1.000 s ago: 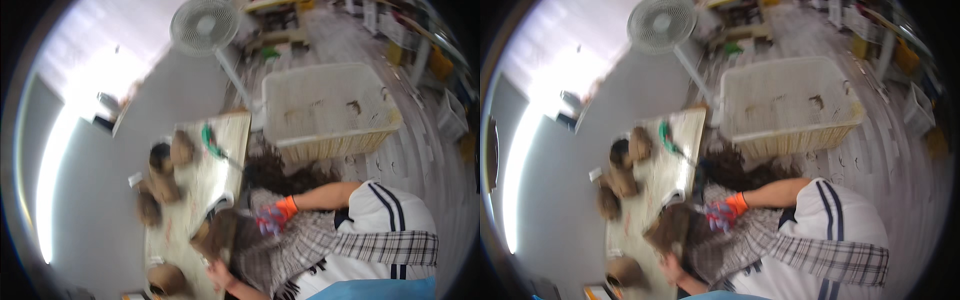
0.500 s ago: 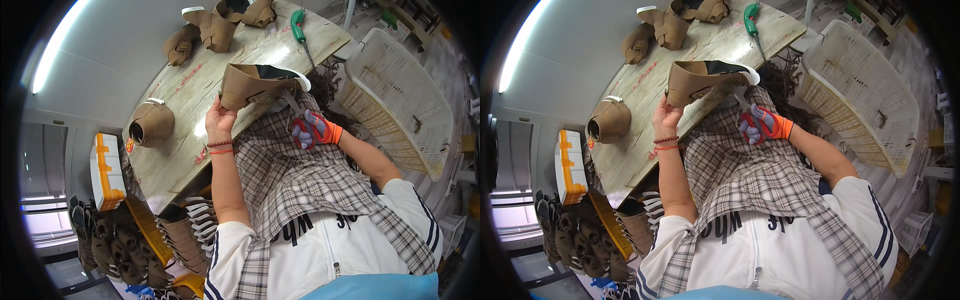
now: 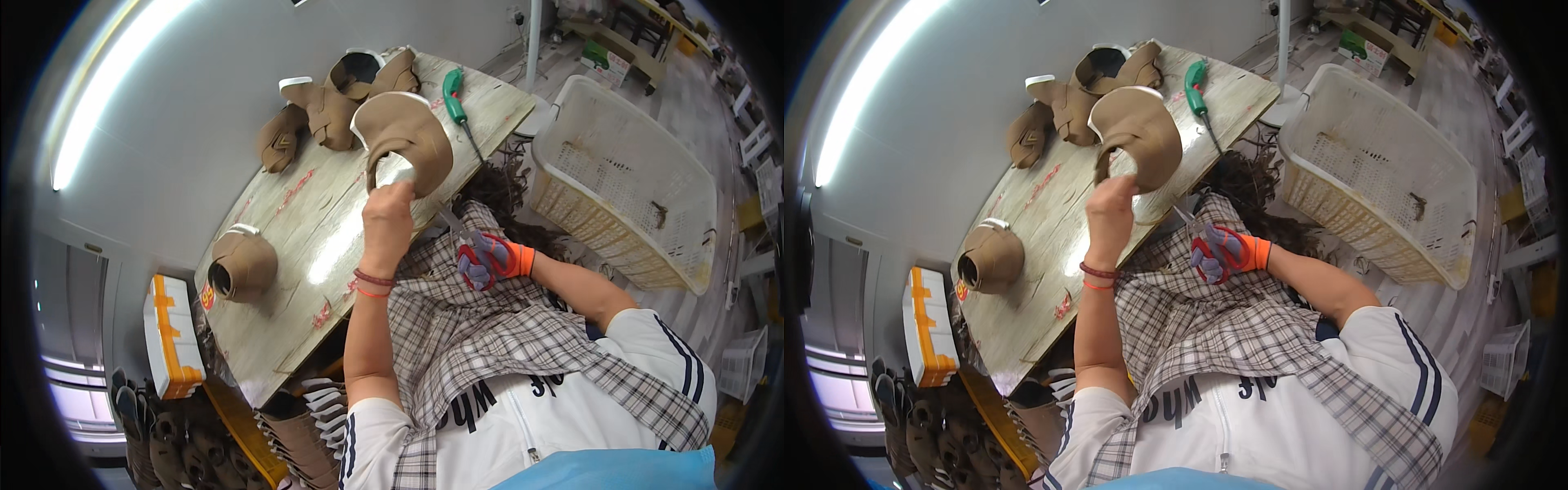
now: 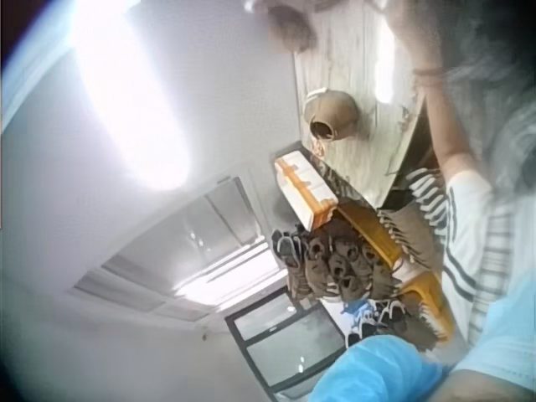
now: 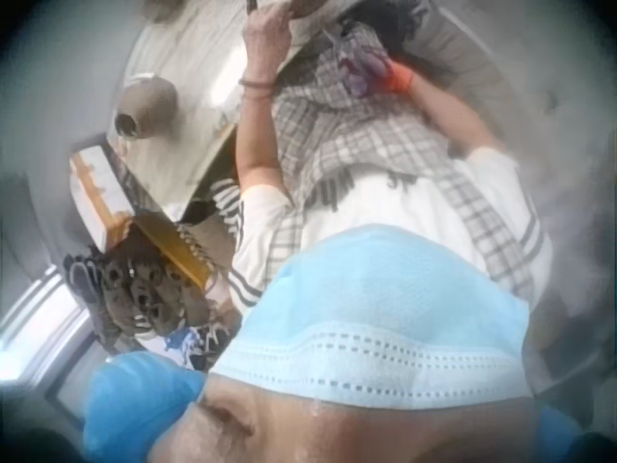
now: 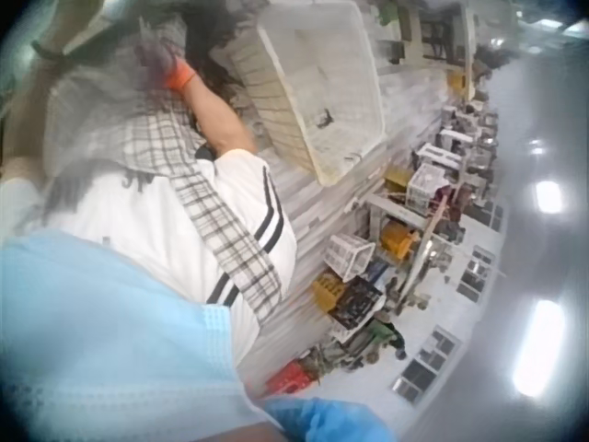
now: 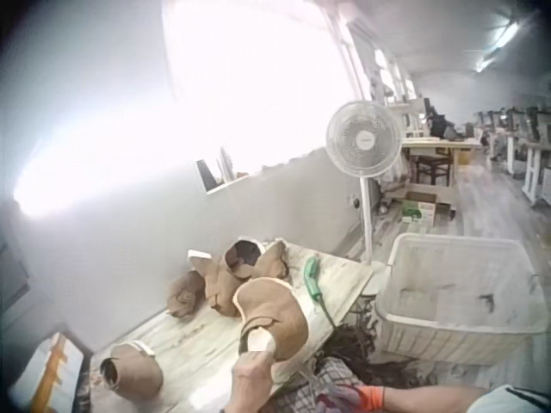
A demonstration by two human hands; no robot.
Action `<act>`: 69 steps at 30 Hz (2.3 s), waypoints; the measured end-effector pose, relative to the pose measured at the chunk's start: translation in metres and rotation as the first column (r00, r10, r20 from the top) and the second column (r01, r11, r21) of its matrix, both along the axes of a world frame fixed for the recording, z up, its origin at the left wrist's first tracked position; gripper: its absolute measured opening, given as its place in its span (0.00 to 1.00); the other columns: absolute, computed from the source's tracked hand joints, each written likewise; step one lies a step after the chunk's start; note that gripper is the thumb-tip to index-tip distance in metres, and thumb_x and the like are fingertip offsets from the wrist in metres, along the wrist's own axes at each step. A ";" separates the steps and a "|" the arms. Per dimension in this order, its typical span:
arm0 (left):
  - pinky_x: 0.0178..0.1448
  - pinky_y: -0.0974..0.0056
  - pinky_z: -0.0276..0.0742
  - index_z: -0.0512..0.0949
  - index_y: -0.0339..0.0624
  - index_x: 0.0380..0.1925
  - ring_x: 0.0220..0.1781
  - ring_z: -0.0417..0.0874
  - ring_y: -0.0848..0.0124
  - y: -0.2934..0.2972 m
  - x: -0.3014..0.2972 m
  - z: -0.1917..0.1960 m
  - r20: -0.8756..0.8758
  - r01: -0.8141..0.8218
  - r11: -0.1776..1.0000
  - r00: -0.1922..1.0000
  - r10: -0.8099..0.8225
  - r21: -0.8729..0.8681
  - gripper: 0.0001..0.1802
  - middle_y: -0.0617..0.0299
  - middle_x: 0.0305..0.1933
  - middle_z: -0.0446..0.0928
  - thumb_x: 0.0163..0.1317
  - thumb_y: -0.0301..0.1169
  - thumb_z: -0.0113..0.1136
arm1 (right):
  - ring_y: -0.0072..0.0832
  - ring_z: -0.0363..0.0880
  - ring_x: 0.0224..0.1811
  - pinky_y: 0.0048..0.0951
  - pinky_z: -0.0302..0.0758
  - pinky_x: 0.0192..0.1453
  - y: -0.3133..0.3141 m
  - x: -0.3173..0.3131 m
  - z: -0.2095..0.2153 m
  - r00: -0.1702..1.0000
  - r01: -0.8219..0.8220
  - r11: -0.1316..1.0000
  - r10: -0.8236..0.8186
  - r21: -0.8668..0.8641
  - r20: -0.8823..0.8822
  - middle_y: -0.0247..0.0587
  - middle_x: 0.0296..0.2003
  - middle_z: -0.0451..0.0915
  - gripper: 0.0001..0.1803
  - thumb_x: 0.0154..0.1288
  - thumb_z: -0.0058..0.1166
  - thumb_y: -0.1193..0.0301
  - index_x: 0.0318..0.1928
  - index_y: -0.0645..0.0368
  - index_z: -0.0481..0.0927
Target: The person repeatedly picks up brown shoe uppers from a yellow bin and uses red-handled scissors to trim the inner lining or excess material. After trimming each unit, the person places it on the workbench and retrieves another from the bin.
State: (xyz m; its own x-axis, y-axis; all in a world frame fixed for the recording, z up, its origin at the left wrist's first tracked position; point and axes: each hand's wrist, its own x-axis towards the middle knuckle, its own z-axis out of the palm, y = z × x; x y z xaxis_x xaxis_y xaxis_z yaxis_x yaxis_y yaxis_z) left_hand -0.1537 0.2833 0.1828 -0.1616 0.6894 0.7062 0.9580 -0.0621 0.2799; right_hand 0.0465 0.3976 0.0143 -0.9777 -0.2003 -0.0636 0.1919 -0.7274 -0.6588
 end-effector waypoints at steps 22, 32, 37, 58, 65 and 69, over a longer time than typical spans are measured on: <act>0.37 0.55 0.78 0.75 0.41 0.23 0.33 0.83 0.55 0.080 0.022 -0.074 -0.081 -0.238 0.934 0.971 0.224 -0.268 0.03 0.52 0.25 0.80 0.53 0.26 0.54 | 0.20 0.63 0.24 0.25 0.64 0.30 0.005 0.007 -0.003 0.976 0.059 0.953 0.006 -0.297 0.215 0.30 0.24 0.68 0.32 0.70 0.42 0.43 0.47 0.63 0.77; 0.45 0.48 0.75 0.78 0.31 0.27 0.40 0.81 0.44 0.098 -0.010 -0.041 0.155 -0.329 0.798 0.875 0.459 -0.505 0.10 0.40 0.34 0.80 0.53 0.29 0.62 | 0.18 0.66 0.24 0.24 0.67 0.32 0.000 -0.002 -0.002 0.988 -0.055 0.890 0.113 -0.453 0.101 0.28 0.23 0.67 0.30 0.69 0.43 0.43 0.41 0.62 0.75; 0.45 0.51 0.75 0.81 0.28 0.25 0.37 0.82 0.45 0.113 -0.031 -0.032 0.273 -0.322 0.807 0.824 0.496 -0.495 0.13 0.38 0.33 0.80 0.50 0.32 0.66 | 0.17 0.67 0.25 0.23 0.67 0.34 0.001 -0.006 -0.018 0.994 -0.009 0.897 0.057 -0.443 0.094 0.27 0.23 0.68 0.31 0.69 0.44 0.42 0.43 0.63 0.74; 0.48 0.52 0.73 0.81 0.38 0.30 0.38 0.79 0.47 0.050 -0.033 -0.033 0.035 -0.099 0.935 0.992 0.118 -0.342 0.14 0.45 0.28 0.79 0.46 0.15 0.49 | 0.20 0.67 0.25 0.24 0.70 0.33 0.001 -0.007 -0.012 0.990 -0.011 0.824 0.089 -0.567 0.110 0.30 0.25 0.71 0.34 0.66 0.48 0.42 0.47 0.67 0.74; 0.58 0.51 0.70 0.78 0.35 0.30 0.39 0.76 0.52 0.030 -0.057 -0.041 -0.092 0.061 0.992 0.993 -0.071 -0.113 0.13 0.50 0.28 0.75 0.46 0.14 0.47 | 0.17 0.63 0.24 0.23 0.64 0.31 0.015 -0.002 0.017 0.990 -0.076 0.749 0.136 -0.658 0.040 0.28 0.23 0.65 0.23 0.69 0.48 0.51 0.40 0.63 0.72; 0.66 0.52 0.65 0.78 0.38 0.27 0.40 0.77 0.55 0.025 -0.065 -0.044 -0.068 -0.033 0.972 0.997 0.018 -0.232 0.10 0.54 0.28 0.76 0.49 0.15 0.49 | 0.22 0.62 0.25 0.26 0.65 0.35 0.009 -0.003 -0.007 0.990 -0.013 0.905 0.072 -0.425 0.124 0.29 0.21 0.64 0.34 0.70 0.42 0.43 0.49 0.67 0.72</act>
